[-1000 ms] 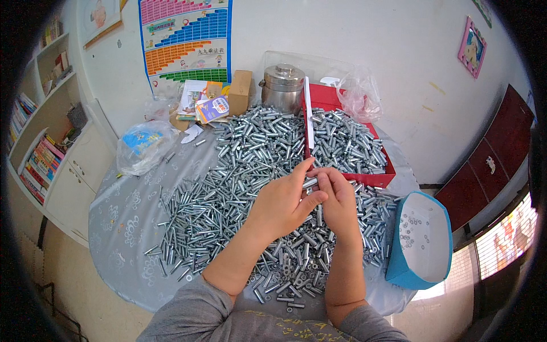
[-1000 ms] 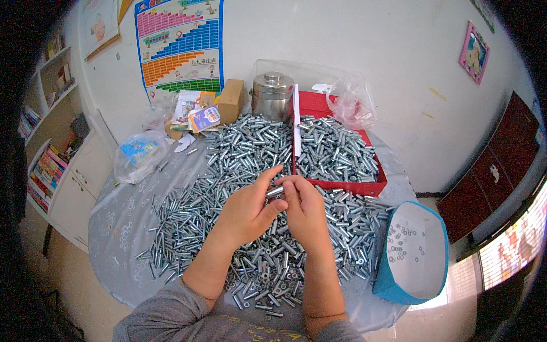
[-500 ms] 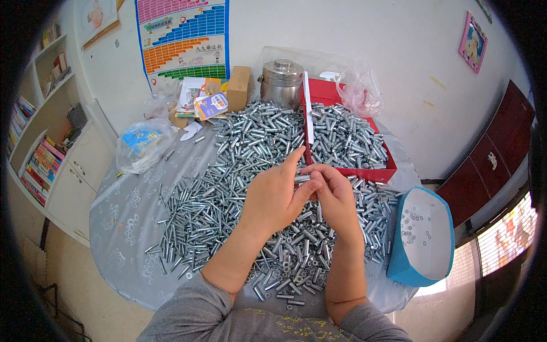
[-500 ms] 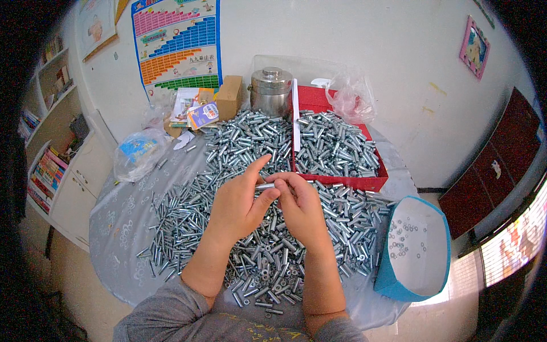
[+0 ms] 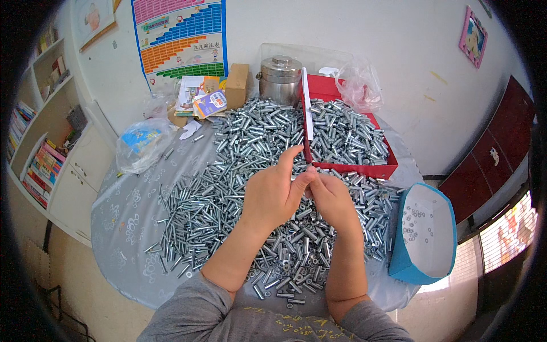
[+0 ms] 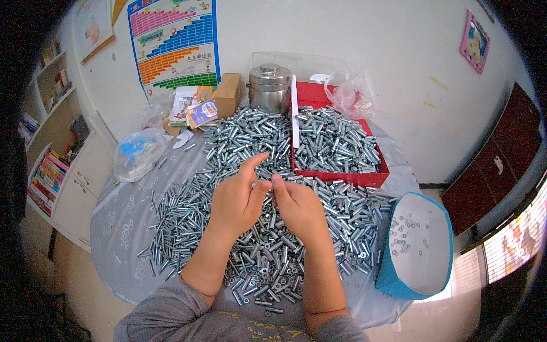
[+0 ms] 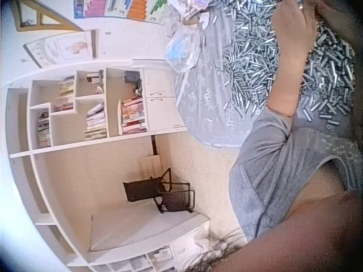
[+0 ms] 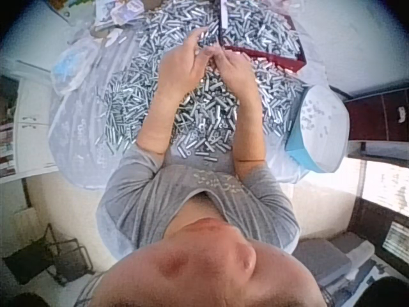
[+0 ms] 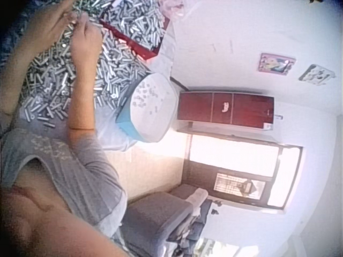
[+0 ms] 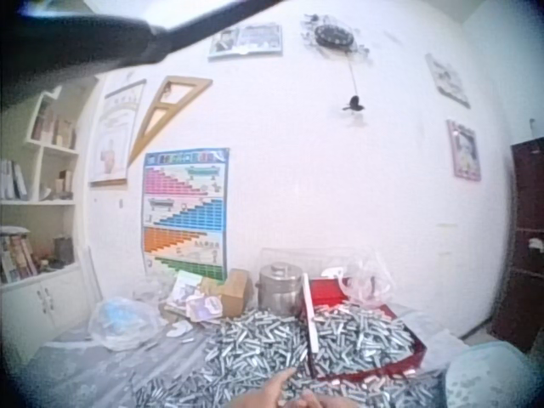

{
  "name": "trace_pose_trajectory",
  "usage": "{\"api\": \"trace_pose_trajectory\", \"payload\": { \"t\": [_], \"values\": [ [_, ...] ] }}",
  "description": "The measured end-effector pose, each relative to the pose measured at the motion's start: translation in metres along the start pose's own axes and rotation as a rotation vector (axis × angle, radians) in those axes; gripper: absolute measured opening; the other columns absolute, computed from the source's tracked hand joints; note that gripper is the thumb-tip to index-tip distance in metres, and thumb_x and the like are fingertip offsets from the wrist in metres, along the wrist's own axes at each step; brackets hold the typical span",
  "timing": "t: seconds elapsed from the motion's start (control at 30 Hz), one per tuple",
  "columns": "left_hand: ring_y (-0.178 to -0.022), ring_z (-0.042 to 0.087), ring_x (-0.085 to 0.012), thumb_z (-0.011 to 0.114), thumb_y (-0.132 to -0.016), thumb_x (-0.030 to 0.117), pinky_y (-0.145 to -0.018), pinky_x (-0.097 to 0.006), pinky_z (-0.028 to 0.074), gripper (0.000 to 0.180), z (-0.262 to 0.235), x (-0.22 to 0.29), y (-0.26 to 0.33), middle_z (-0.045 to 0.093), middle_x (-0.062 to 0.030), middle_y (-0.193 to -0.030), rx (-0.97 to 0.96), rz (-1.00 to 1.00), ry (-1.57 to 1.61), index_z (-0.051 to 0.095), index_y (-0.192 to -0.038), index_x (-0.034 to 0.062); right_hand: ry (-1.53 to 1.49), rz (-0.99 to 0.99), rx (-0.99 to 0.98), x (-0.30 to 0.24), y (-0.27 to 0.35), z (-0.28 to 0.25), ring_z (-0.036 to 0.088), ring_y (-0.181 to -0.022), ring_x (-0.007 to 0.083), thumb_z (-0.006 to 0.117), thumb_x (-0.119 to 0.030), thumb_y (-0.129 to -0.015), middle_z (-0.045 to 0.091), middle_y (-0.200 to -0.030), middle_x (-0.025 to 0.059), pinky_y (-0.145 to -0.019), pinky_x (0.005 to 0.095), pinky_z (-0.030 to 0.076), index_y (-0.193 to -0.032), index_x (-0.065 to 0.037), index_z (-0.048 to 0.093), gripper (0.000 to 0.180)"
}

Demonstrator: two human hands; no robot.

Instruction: The person sits at a table covered with a large pile of metal bolts and washers. They repeatedly pick up a bolt and a washer, thread the washer onto the bolt, and place the assembled unit into a red box. The person continues this repetitive assembly process throughout the video.

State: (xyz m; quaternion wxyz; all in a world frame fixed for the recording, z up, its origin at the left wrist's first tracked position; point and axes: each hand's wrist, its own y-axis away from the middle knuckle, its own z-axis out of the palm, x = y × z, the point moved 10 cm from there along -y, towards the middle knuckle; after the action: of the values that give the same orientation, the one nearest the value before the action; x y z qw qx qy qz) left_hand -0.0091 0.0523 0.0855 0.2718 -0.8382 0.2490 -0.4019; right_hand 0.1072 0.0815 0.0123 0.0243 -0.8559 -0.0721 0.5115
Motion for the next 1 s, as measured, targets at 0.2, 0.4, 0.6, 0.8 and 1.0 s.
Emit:
{"api": "trace_pose_trajectory", "payload": {
  "t": [0.2, 0.4, 0.6, 0.8, 1.0],
  "values": [
    [-0.053, 0.056, -0.0295, 0.043, -0.089, 0.039, -0.047, -0.037, 0.04, 0.043, 0.006, -0.008, 0.001, 0.055, -0.0098, -0.059, -0.026, -0.043, -0.044, 0.046, -0.117, 0.0068, -0.316, -0.049, 0.083, -0.005, 0.0, -0.005, 0.052, -0.056, 0.0153, 0.046, -0.03, -0.088, 0.057, -0.07, 0.0072, -0.051, 0.0285, 0.038, -0.079, 0.003, 0.054, 0.035],
    [-0.055, 0.058, -0.0288, 0.041, -0.09, 0.038, -0.047, -0.037, 0.04, 0.04, 0.009, -0.019, 0.003, 0.057, -0.0092, -0.06, -0.005, -0.075, -0.056, 0.046, -0.117, 0.0088, -0.477, -0.02, -0.045, -0.017, 0.004, 0.007, 0.043, -0.05, 0.0067, 0.043, -0.009, -0.084, 0.045, -0.062, -0.0011, -0.043, 0.0208, 0.034, -0.09, -0.002, 0.049, 0.011],
    [-0.05, 0.057, -0.0288, 0.039, -0.089, 0.047, -0.044, -0.037, 0.041, 0.047, 0.003, -0.019, 0.0, 0.054, -0.0091, -0.051, 0.073, -0.068, -0.039, 0.05, -0.11, 0.0062, -0.471, -0.083, 0.061, -0.021, 0.002, 0.004, 0.042, -0.051, 0.0056, 0.041, -0.018, -0.09, 0.045, -0.06, -0.0019, -0.045, 0.0201, 0.033, -0.095, -0.001, 0.051, 0.02],
    [-0.05, 0.057, -0.0275, 0.037, -0.09, 0.046, -0.044, -0.037, 0.041, 0.044, 0.001, -0.022, -0.001, 0.055, -0.0075, -0.051, 0.072, -0.097, -0.078, 0.051, -0.108, 0.0081, -0.485, -0.103, -0.007, -0.021, 0.001, 0.011, 0.04, -0.05, 0.0048, 0.04, -0.016, -0.089, 0.046, -0.064, -0.0006, -0.043, 0.0194, 0.032, -0.102, -0.002, 0.05, 0.022],
    [-0.051, 0.058, -0.026, 0.037, -0.09, 0.044, -0.045, -0.035, 0.041, 0.042, -0.005, -0.022, 0.0, 0.056, -0.0069, -0.054, 0.09, -0.105, -0.059, 0.053, -0.106, 0.009, -0.517, -0.032, -0.093, -0.018, 0.003, 0.016, 0.041, -0.05, 0.0054, 0.04, -0.014, -0.086, 0.048, -0.07, 0.0009, -0.042, 0.02, 0.032, -0.107, -0.002, 0.047, 0.025]
  ]
}}
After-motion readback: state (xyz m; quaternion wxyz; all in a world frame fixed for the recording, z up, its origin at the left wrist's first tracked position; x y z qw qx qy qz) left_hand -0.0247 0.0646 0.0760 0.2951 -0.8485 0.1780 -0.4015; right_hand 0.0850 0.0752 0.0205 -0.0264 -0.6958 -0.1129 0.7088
